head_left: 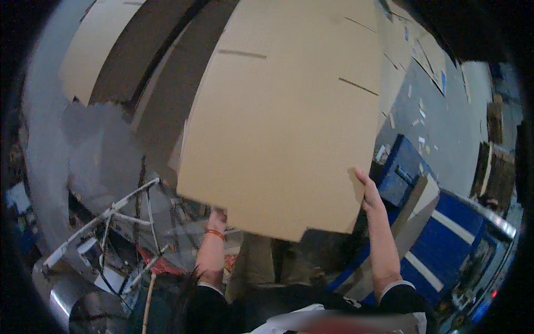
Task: The person repeatedly picks up flat cardboard sheets from a machine table and stacks them on the floor. The person handles the sheets one at a time, aligning them into a growing pile.
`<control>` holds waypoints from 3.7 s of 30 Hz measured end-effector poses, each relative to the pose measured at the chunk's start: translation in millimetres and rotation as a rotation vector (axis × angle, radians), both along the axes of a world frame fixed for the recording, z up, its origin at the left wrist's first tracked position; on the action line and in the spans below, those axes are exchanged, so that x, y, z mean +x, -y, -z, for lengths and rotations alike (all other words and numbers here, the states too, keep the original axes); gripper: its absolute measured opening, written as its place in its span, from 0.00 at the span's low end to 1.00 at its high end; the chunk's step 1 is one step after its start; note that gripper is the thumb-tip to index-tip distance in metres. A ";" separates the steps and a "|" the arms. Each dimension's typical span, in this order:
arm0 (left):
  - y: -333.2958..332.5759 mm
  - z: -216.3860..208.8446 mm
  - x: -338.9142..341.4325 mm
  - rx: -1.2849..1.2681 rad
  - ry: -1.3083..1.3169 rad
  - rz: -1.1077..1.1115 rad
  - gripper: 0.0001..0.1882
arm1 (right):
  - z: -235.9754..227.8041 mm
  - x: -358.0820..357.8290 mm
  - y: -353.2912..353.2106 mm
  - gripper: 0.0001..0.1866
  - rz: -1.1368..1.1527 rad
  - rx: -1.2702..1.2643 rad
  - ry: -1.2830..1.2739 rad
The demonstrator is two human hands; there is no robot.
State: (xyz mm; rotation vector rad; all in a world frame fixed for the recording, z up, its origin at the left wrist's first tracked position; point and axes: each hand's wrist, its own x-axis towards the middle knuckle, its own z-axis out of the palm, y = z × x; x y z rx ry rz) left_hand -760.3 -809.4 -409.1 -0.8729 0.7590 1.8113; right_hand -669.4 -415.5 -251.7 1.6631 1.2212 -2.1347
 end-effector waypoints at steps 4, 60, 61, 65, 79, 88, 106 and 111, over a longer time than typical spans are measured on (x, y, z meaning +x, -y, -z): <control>66.8 -38.1 22.4 -0.210 -0.019 0.130 0.31 | -27.8 101.8 21.9 0.30 -0.053 -0.034 0.095; -135.3 -75.0 129.7 0.341 -0.697 1.642 0.28 | -132.8 206.8 129.4 0.61 -0.302 0.881 0.635; -147.4 -44.4 108.0 0.172 -0.672 1.631 0.29 | -140.6 210.4 128.5 0.61 -0.308 0.891 0.614; -233.2 54.2 57.1 -0.188 -0.254 1.171 0.54 | -203.2 227.5 116.6 0.62 -0.408 0.953 0.570; -272.7 64.1 195.7 0.012 -0.009 0.464 0.44 | -359.3 386.3 197.9 0.62 -0.166 0.675 0.609; -169.5 -14.0 229.0 -0.299 -0.285 0.549 0.42 | -315.7 651.9 234.5 0.60 0.083 0.474 0.476; -540.7 -2.2 784.3 0.115 -0.123 1.388 0.55 | -7.3 814.8 213.4 0.18 0.491 1.083 0.687; -556.5 54.0 792.6 0.433 -0.233 1.741 0.41 | 46.8 629.7 345.7 0.23 0.311 0.202 0.246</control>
